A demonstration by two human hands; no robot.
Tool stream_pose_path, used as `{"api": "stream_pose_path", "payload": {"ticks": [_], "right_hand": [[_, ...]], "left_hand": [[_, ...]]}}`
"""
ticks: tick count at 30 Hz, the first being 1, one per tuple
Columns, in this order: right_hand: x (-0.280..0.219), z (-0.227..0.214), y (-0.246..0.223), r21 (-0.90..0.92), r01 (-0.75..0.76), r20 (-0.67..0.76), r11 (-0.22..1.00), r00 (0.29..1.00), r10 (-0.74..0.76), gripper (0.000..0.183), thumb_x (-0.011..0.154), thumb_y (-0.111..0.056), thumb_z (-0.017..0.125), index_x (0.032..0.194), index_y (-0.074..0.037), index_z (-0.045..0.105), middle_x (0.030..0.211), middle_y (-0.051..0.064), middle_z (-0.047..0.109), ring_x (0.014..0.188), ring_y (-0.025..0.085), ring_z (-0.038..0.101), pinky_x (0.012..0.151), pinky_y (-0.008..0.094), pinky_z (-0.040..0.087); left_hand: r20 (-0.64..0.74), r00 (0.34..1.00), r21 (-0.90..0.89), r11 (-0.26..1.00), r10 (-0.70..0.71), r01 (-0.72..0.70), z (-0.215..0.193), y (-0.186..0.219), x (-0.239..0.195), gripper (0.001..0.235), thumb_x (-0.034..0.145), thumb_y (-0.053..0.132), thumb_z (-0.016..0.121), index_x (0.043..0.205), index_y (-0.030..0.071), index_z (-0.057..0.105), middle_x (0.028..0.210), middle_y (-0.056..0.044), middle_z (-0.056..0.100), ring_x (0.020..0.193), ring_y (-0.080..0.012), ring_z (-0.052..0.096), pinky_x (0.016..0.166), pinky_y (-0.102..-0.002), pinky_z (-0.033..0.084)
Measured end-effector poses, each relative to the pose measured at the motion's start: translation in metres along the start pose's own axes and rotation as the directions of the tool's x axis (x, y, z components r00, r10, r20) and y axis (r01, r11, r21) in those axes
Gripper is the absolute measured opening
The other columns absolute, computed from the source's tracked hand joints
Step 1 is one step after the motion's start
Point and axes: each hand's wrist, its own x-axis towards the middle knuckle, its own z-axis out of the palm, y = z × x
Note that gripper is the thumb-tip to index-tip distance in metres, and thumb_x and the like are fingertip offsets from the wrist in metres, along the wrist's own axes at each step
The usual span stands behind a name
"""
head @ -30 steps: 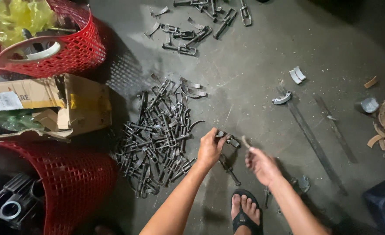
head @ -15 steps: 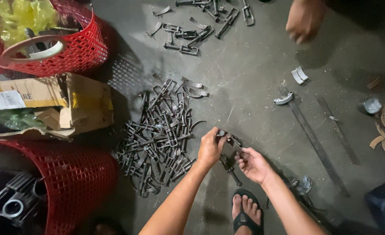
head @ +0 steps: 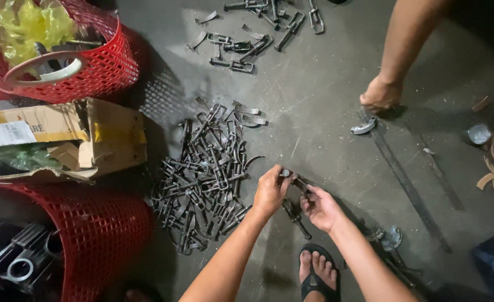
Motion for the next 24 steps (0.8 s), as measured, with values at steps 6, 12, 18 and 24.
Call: {"api": "stream_pose_path", "payload": {"ticks": [6,12,18,24], "right_hand": [[-0.024,0.022,-0.013,-0.283,0.100,-0.173,0.954,0.973,-0.153,0.030,0.094,-0.040,0.069,0.088,-0.011,0.066,0.077,0.005,0.068,0.063,0.016,0.059,0.056,0.029,0.047],[-0.074,0.120,-0.073,-0.841,0.336,0.540,-0.423,0.540,-0.645,0.020,0.097,-0.027,0.068,0.110,-0.013,0.073,0.109,0.009,0.072,0.097,0.030,0.071,0.080,0.041,0.056],[-0.055,0.219,-0.088,-0.342,0.466,0.664,-0.816,0.734,0.141,0.040,0.076,-0.020,0.076,0.116,-0.024,0.077,0.146,0.000,0.052,0.136,0.026,0.048,0.110,0.040,0.041],[-0.019,0.234,-0.067,-0.271,0.436,0.534,-0.858,0.810,0.243,0.046,0.084,-0.012,0.064,0.128,-0.023,0.068,0.160,-0.012,0.037,0.149,0.025,0.030,0.118,0.050,0.025]], "left_hand": [[-0.024,0.996,0.033,0.996,0.089,-0.088,-0.001,0.001,-0.003,0.026,0.089,0.013,0.079,0.091,0.000,0.057,0.083,-0.019,0.065,0.076,-0.0385,0.065,0.067,-0.042,0.052],[-0.013,0.995,0.005,0.995,0.097,-0.097,0.000,-0.004,-0.007,0.019,0.088,0.009,0.076,0.094,0.001,0.059,0.086,-0.018,0.065,0.080,-0.0382,0.067,0.070,-0.042,0.053],[-0.027,0.993,0.019,0.993,0.114,-0.114,0.000,-0.001,-0.011,0.021,0.087,0.005,0.075,0.104,0.002,0.062,0.095,-0.019,0.069,0.088,-0.0383,0.069,0.075,-0.042,0.055],[-0.020,1.000,-0.028,0.999,0.020,-0.020,-0.005,-0.004,-0.015,0.019,0.090,0.005,0.072,0.106,0.002,0.062,0.095,-0.019,0.071,0.086,-0.0373,0.070,0.076,-0.040,0.056]]}}
